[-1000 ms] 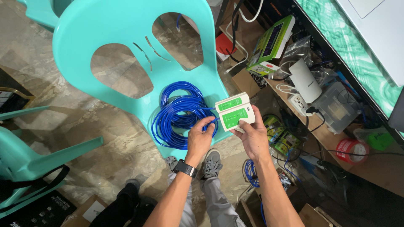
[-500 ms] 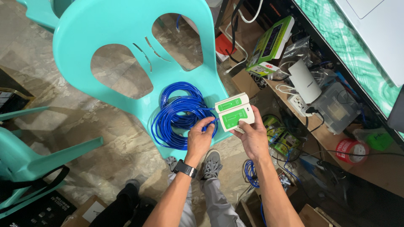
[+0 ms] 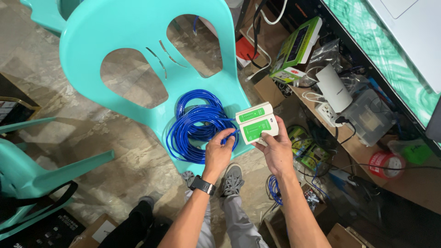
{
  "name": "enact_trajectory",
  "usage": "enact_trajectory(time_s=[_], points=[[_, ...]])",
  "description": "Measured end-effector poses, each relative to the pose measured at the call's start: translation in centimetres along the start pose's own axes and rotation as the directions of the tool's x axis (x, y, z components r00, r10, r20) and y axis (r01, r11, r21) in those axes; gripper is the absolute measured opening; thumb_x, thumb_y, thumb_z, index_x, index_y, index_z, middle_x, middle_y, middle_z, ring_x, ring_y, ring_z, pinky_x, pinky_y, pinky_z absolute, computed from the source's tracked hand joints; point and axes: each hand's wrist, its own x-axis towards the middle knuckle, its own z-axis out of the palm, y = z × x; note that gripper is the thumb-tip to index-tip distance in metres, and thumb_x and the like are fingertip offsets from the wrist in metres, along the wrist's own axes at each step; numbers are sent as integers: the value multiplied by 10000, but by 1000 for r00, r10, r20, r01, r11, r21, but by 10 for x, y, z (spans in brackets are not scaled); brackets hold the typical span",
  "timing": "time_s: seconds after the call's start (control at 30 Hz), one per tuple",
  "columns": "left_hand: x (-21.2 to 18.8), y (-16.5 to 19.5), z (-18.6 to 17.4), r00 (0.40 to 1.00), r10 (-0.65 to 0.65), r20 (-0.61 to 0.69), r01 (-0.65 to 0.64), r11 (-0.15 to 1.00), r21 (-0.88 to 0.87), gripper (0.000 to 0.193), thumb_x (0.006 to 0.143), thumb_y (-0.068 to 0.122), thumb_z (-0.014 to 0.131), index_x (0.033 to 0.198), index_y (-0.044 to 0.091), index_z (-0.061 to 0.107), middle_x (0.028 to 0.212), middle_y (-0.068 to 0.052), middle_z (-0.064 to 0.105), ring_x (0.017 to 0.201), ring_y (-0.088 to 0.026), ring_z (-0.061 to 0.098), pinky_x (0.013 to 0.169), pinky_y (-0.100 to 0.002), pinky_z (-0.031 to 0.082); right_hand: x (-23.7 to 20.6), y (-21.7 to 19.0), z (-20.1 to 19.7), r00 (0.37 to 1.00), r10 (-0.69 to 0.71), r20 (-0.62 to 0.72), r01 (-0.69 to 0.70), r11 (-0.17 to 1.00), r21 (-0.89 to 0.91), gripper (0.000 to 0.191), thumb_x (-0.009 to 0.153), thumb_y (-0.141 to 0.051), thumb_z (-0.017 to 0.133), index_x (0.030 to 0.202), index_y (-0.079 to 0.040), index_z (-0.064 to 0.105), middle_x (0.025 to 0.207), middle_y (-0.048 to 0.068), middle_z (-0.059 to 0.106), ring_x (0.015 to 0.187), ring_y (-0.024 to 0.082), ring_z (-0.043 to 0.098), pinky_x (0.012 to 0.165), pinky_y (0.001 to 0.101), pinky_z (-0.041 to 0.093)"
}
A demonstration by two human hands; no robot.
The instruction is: The person carries a coiled blue ethernet cable and a cable tester to a workbench, plugs each cable end into the tester's ports, and operates the tester to check the cable. They then handle the cable end and use a crimping tool on the connector at the bench.
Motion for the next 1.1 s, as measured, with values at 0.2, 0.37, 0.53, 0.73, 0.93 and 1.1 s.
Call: enact_trajectory(time_s=[0.2, 0.37, 0.53, 0.73, 0.93, 1.1], points=[[1, -3, 1, 993, 118, -20, -119, 992, -39, 265, 918, 183, 702, 1167, 111, 759, 1012, -40, 783, 707, -58, 647, 643, -271, 536, -1, 3, 2, 999, -35, -33, 34, 999, -23, 571, 953, 68, 514, 1464, -179, 449, 1228, 34, 634, 1051, 190, 676, 867, 449, 602], [-1, 1, 0, 997, -74, 16, 74, 997, 17, 283, 920, 191, 698, 1187, 132, 770, 921, -116, 785, 615, -124, 583, 596, -313, 491, -2, 1, 3, 999, -27, -28, 26, 999, -43, 581, 946, 69, 509, 1467, -177, 445, 1218, 47, 642, 1032, 200, 684, 859, 440, 606], [1, 2, 1, 999, 42, -4, -42, 999, -31, 278, 907, 186, 684, 1165, 106, 750, 1044, -77, 790, 701, -140, 681, 645, -306, 540, -2, -1, 3, 999, -36, -20, 36, 998, -45, 568, 955, 65, 512, 1471, -162, 443, 1223, 46, 636, 1035, 202, 683, 867, 444, 610], [5, 2, 1, 982, 186, -14, -185, 982, 25, 251, 923, 192, 698, 1135, 66, 748, 1068, -137, 781, 953, -227, 749, 783, -331, 557, 1, -3, 4, 999, -22, -33, 21, 999, -40, 592, 936, 74, 517, 1466, -177, 437, 1215, 36, 635, 1035, 194, 680, 855, 450, 618], [8, 7, 0, 993, 120, 19, -120, 993, 20, 261, 913, 210, 691, 1127, 68, 739, 1050, -130, 781, 952, -233, 761, 787, -341, 565, 1, -5, 6, 999, -16, -44, 12, 997, -72, 581, 937, 73, 508, 1460, -174, 447, 1211, 42, 642, 1020, 200, 687, 845, 441, 612], [13, 10, -1, 981, 191, 18, -192, 979, 70, 245, 911, 227, 714, 1086, 63, 762, 997, -130, 783, 918, -237, 746, 810, -345, 561, 1, -7, 8, 999, -5, -39, 3, 998, -70, 586, 929, 73, 506, 1455, -180, 448, 1210, 30, 638, 1023, 188, 683, 841, 446, 614]])
